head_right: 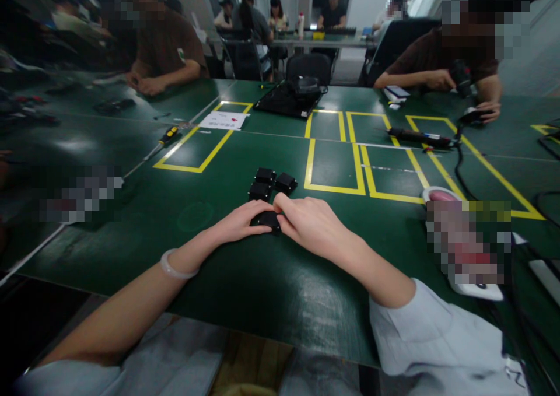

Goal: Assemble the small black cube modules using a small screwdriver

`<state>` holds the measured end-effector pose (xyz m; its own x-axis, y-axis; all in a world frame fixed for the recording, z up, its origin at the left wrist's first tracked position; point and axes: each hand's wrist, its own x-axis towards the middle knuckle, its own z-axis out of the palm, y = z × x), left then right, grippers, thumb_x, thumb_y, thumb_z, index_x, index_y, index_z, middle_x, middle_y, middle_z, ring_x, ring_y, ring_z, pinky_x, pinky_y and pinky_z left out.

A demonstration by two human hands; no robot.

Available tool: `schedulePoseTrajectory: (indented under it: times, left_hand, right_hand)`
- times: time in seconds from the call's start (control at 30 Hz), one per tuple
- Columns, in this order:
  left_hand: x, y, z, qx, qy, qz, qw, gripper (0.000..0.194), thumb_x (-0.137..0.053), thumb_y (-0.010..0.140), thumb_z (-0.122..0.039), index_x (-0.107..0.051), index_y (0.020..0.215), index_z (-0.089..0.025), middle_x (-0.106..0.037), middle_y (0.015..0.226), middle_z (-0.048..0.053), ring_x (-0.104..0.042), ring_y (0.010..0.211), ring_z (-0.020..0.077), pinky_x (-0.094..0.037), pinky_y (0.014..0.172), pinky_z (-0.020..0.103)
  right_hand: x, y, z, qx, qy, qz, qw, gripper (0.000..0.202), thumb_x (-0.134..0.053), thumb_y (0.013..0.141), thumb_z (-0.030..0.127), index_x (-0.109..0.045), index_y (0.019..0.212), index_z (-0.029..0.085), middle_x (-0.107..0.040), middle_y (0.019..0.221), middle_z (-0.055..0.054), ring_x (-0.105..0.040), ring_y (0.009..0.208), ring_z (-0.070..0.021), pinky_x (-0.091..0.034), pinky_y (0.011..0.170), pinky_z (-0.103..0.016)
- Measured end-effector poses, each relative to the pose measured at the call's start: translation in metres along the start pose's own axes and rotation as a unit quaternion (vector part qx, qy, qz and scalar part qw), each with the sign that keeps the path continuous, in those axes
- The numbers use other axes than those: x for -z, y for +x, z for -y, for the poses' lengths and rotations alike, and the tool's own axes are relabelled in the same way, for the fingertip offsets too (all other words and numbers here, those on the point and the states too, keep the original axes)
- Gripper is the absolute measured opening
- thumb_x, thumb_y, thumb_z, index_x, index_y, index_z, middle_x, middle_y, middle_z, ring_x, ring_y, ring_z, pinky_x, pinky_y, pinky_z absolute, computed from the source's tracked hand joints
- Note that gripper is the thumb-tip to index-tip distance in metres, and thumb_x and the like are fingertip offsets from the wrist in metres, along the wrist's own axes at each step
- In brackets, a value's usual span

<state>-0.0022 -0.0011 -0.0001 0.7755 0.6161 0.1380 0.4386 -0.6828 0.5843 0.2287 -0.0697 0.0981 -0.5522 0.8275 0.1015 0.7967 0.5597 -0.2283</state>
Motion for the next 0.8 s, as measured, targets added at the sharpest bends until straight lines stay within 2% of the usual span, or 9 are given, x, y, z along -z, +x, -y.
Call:
schedulePoseTrajectory:
  times: [0.13, 0.3, 0.67, 0.8]
  left_hand:
    - [0.0004, -0.0001, -0.0004, 0.001, 0.001, 0.003, 1.000, 0.042, -0.060, 0.091, -0.043, -0.054, 0.128, -0.024, -0.060, 0.125, 0.007, -0.056, 0.114, 0.0253, -0.042, 0.099, 0.038]
    - [0.0010, 0.0000, -0.0008, 0.000, 0.001, 0.003, 1.000, 0.041, -0.060, 0.091, -0.043, -0.053, 0.127, -0.024, -0.060, 0.125, 0.006, -0.056, 0.114, 0.0250, -0.042, 0.099, 0.038]
    - [0.0003, -0.0002, -0.0006, 0.001, 0.003, 0.004, 1.000, 0.041, -0.060, 0.091, -0.045, -0.055, 0.126, -0.024, -0.061, 0.123, 0.006, -0.056, 0.112, 0.0248, -0.043, 0.097, 0.037]
    - [0.0012, 0.0001, -0.0016, 0.002, 0.004, 0.004, 1.000, 0.041, -0.060, 0.091, -0.045, -0.055, 0.126, -0.024, -0.061, 0.123, 0.007, -0.056, 0.112, 0.0250, -0.043, 0.097, 0.037]
  right_hand:
    - [-0.0030, 0.0021, -0.0017, -0.031, -0.029, 0.002, 0.999, 0.027, -0.041, 0.098, 0.041, -0.057, 0.099, 0.019, -0.058, 0.066, 0.000, -0.053, 0.060, -0.0157, -0.024, 0.056, -0.025]
    - [-0.0051, 0.0026, -0.0021, -0.047, -0.047, -0.004, 0.998, 0.036, -0.036, 0.100, 0.044, -0.060, 0.097, 0.019, -0.058, 0.063, 0.000, -0.052, 0.057, -0.0154, -0.022, 0.055, -0.026]
    - [-0.0051, 0.0016, -0.0018, -0.011, -0.029, -0.009, 0.999, 0.029, -0.046, 0.096, 0.046, -0.058, 0.099, 0.020, -0.060, 0.067, 0.001, -0.055, 0.060, -0.0153, -0.023, 0.056, -0.025]
    - [-0.0053, 0.0012, -0.0019, -0.019, -0.032, -0.009, 0.999, 0.028, -0.046, 0.097, 0.046, -0.058, 0.097, 0.020, -0.060, 0.066, 0.001, -0.054, 0.059, -0.0155, -0.023, 0.055, -0.026]
